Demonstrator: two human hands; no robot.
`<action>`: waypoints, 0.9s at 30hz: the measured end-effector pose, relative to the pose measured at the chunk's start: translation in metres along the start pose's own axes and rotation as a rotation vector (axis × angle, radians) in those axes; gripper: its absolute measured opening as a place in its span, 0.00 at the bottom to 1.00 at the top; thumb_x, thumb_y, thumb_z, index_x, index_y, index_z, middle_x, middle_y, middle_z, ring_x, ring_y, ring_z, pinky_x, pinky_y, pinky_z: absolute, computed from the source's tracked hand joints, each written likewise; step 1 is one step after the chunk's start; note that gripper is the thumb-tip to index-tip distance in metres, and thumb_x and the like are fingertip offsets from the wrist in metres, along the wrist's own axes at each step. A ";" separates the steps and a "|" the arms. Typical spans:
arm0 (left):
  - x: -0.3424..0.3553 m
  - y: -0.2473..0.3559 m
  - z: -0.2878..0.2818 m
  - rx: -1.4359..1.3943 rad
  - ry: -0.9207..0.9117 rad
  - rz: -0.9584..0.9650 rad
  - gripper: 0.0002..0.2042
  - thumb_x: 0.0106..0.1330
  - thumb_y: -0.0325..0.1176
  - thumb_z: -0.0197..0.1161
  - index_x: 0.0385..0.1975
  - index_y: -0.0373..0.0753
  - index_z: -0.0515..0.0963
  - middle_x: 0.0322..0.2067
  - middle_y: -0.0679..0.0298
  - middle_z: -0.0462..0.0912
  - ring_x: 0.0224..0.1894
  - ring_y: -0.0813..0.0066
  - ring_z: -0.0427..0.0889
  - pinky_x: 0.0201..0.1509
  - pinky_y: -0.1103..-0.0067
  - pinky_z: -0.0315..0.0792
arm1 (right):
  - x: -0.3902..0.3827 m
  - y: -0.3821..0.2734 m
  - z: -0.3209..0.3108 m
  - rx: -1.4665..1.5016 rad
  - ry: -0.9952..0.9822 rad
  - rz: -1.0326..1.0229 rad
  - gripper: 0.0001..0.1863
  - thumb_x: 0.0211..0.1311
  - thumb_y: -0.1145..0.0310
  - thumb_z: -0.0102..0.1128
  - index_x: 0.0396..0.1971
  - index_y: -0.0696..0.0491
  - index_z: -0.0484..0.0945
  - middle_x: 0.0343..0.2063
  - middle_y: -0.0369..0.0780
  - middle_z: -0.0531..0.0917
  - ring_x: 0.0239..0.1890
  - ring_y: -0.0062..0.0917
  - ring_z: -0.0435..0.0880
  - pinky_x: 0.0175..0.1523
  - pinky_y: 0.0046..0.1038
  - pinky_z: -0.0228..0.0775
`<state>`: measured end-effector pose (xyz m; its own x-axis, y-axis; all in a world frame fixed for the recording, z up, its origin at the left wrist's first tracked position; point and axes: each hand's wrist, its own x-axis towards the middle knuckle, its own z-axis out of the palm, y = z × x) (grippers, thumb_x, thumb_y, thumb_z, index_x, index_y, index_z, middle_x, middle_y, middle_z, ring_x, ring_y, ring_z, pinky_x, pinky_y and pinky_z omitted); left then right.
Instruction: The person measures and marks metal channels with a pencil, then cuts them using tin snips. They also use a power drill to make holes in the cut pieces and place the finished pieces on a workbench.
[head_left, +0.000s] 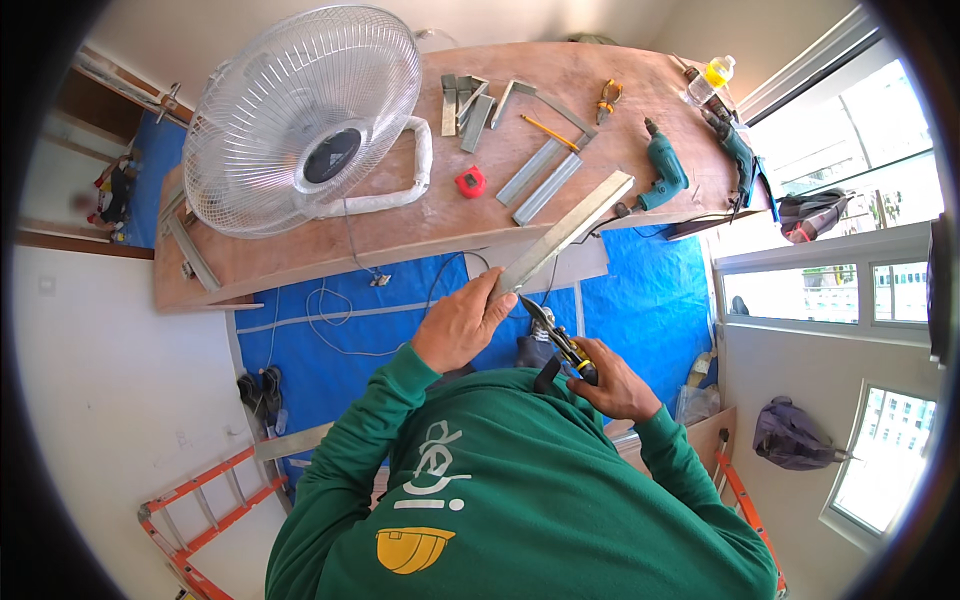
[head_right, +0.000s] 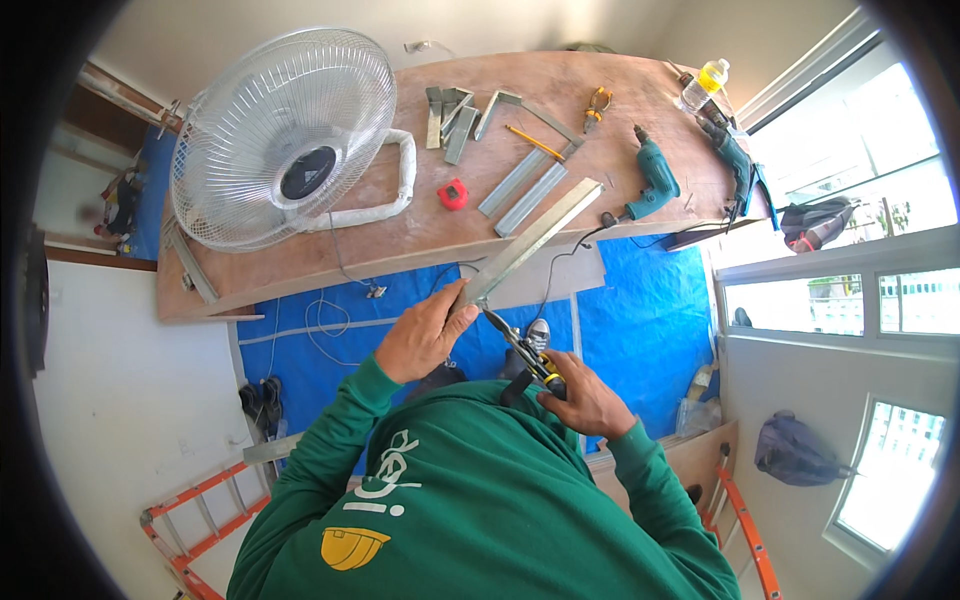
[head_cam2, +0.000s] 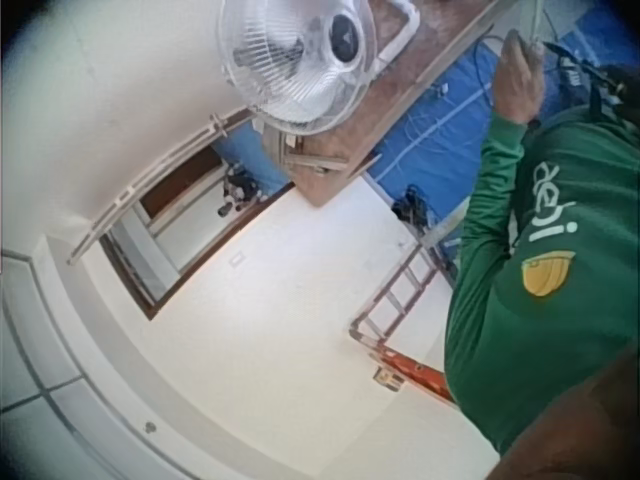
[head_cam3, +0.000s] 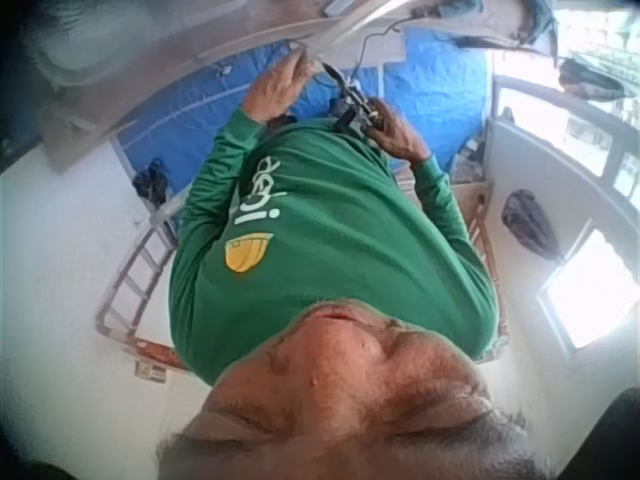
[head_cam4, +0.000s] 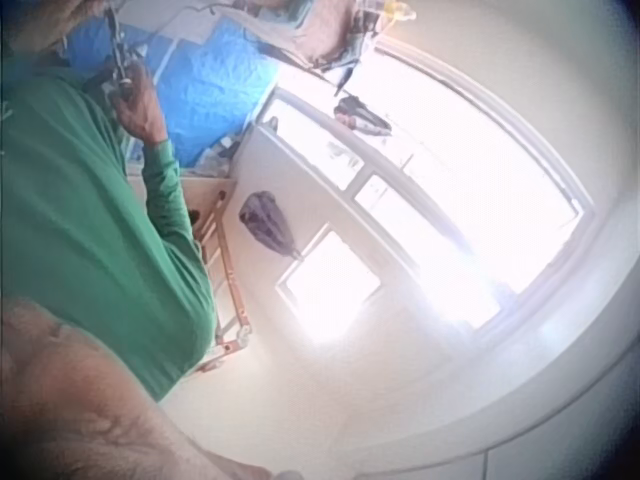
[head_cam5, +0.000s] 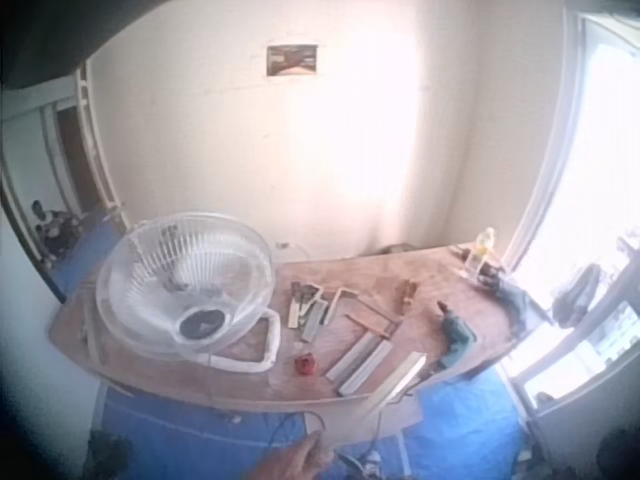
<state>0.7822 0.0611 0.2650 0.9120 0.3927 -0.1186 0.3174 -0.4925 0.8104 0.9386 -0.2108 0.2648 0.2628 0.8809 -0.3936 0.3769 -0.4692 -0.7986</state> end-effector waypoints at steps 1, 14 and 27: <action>0.000 0.001 0.000 0.006 -0.009 -0.003 0.33 0.82 0.54 0.52 0.67 0.24 0.70 0.59 0.35 0.81 0.58 0.38 0.83 0.60 0.58 0.79 | -0.001 -0.001 0.001 -0.006 0.006 0.000 0.36 0.68 0.61 0.69 0.70 0.59 0.67 0.57 0.54 0.78 0.60 0.52 0.79 0.64 0.44 0.72; -0.004 0.006 0.005 -0.069 -0.067 0.037 0.31 0.83 0.55 0.51 0.64 0.27 0.72 0.45 0.40 0.85 0.44 0.41 0.85 0.49 0.58 0.77 | -0.004 0.000 0.019 0.019 0.052 -0.001 0.32 0.68 0.62 0.69 0.66 0.62 0.68 0.56 0.55 0.79 0.60 0.51 0.80 0.64 0.44 0.74; 0.010 0.016 -0.008 -0.107 -0.095 0.054 0.29 0.82 0.55 0.53 0.60 0.30 0.73 0.38 0.42 0.84 0.39 0.39 0.83 0.44 0.57 0.75 | 0.007 -0.011 0.018 -0.137 0.095 0.127 0.21 0.68 0.59 0.69 0.45 0.61 0.75 0.44 0.54 0.83 0.48 0.51 0.82 0.52 0.48 0.72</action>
<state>0.7942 0.0630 0.2811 0.9492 0.2897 -0.1229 0.2422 -0.4232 0.8731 0.9199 -0.1983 0.2627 0.3961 0.8074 -0.4373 0.4507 -0.5859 -0.6735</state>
